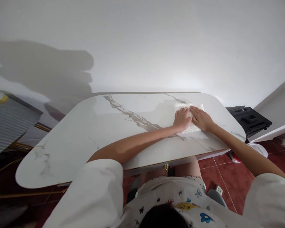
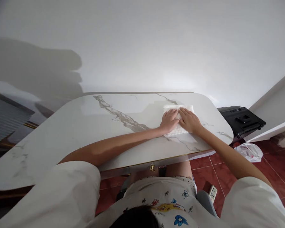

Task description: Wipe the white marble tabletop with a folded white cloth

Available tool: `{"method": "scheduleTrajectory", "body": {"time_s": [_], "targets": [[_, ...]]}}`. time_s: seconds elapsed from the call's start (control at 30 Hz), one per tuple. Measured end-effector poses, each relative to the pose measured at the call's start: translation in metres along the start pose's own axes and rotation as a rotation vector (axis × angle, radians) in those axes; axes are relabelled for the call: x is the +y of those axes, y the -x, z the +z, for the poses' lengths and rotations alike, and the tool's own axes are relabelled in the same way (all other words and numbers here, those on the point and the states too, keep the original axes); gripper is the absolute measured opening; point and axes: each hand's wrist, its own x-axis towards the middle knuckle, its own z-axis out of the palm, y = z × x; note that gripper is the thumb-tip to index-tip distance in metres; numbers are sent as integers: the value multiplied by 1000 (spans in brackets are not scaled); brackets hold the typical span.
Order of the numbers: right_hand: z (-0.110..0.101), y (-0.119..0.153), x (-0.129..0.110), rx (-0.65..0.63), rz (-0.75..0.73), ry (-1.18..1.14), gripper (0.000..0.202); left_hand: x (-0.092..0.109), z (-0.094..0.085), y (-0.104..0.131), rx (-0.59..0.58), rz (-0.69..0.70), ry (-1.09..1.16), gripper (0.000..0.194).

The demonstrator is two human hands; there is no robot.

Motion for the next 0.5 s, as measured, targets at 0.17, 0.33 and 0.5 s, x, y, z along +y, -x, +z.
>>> {"method": "scheduleTrajectory", "body": {"time_s": [0.17, 0.33, 0.5], "targets": [[15, -53, 24, -22, -16, -27, 54, -20, -1, -47, 101, -29, -48, 52], [32, -111, 39, -8, -25, -38, 55, -50, -10, -92, 181, -58, -71, 46], [46, -158, 45, -6, -26, -38, 55, -82, -20, -129, 204, -47, -116, 44]]}}
